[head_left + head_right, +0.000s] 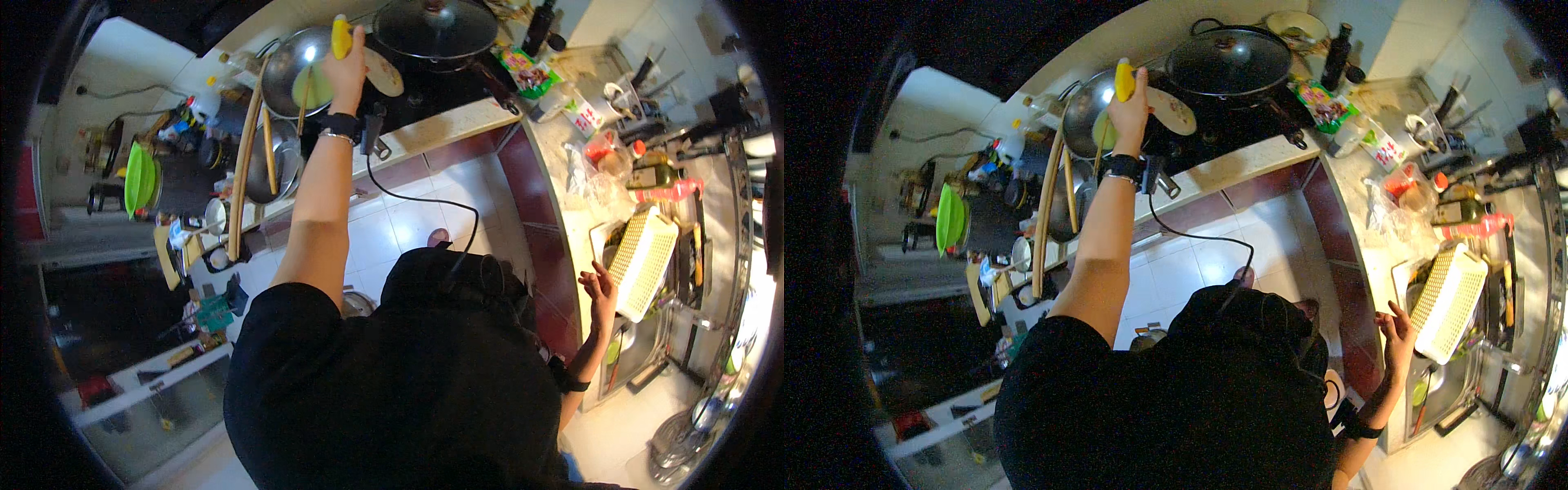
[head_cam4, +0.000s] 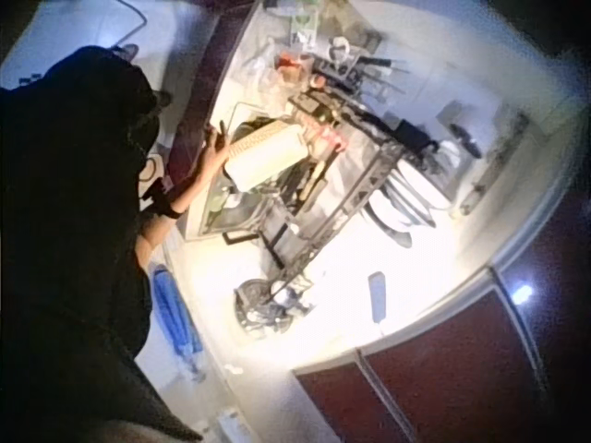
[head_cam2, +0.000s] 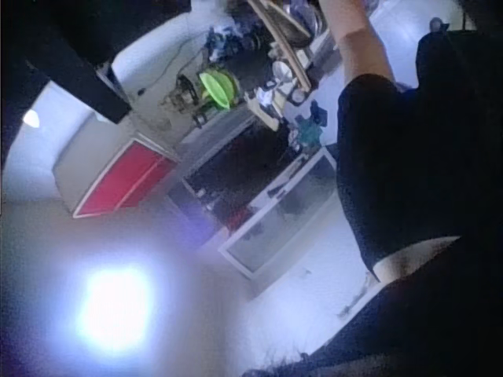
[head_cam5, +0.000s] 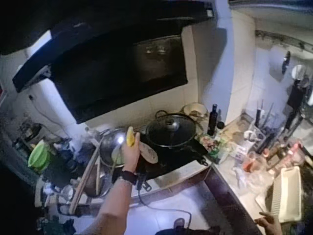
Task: The person scrubs a white plastic cutting board with a metal scouring pad under running water in a kitchen sink. They repeatedly rinse and scrub both sides of the board, then place it in the sink.
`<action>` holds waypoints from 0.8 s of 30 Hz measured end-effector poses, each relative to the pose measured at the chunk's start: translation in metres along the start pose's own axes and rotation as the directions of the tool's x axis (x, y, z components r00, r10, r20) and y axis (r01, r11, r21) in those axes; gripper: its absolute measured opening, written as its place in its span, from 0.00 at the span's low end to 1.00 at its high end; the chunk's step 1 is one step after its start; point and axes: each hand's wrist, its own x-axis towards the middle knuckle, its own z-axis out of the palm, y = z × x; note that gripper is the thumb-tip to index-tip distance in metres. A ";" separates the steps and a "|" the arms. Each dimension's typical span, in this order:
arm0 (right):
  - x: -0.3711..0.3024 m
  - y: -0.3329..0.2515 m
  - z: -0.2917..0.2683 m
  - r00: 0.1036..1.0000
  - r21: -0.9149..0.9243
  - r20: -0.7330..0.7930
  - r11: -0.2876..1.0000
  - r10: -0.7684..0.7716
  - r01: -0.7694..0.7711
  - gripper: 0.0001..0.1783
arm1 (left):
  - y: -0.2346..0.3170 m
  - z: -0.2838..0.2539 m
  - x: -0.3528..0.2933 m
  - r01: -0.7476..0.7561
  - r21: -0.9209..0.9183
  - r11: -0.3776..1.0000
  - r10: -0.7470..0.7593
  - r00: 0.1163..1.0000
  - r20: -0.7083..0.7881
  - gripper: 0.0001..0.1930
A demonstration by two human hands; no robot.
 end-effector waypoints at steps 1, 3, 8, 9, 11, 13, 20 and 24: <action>-0.004 0.007 -0.003 1.000 0.046 -0.011 0.999 -0.003 0.003 0.21 | -0.009 0.007 0.006 -0.027 0.004 1.000 0.027 1.000 0.005 0.29; -0.006 0.014 -0.006 0.999 -0.013 -0.044 1.000 0.027 -0.027 0.22 | -0.025 0.017 0.016 0.026 0.080 0.996 -0.027 1.000 0.008 0.32; -0.026 0.014 -0.006 0.994 0.072 -0.092 0.996 -0.052 0.059 0.20 | -0.054 0.036 0.033 -0.059 -0.008 0.998 0.060 0.978 0.199 0.26; -0.029 0.011 -0.006 0.993 -0.007 -0.083 0.997 -0.083 0.083 0.20 | -0.058 0.039 0.035 0.014 0.104 0.995 -0.032 0.985 0.171 0.26; -0.035 0.007 -0.002 0.992 0.077 -0.124 0.997 -0.001 0.011 0.19 | -0.066 0.043 0.042 -0.114 0.122 0.986 0.095 0.984 0.150 0.28; -0.040 0.005 0.002 0.985 0.075 -0.169 0.997 0.026 -0.013 0.18 | -0.074 0.047 0.051 -0.028 0.005 1.000 0.026 0.975 0.220 0.28; -0.046 0.023 0.006 0.973 0.127 -0.223 0.991 0.058 -0.030 0.19 | -0.107 0.054 0.092 0.046 0.181 0.982 -0.097 0.955 0.280 0.33; -0.051 0.037 0.004 0.970 0.134 -0.238 0.991 0.058 -0.026 0.20 | -0.120 0.049 0.100 -0.051 0.090 0.995 0.016 0.933 0.360 0.30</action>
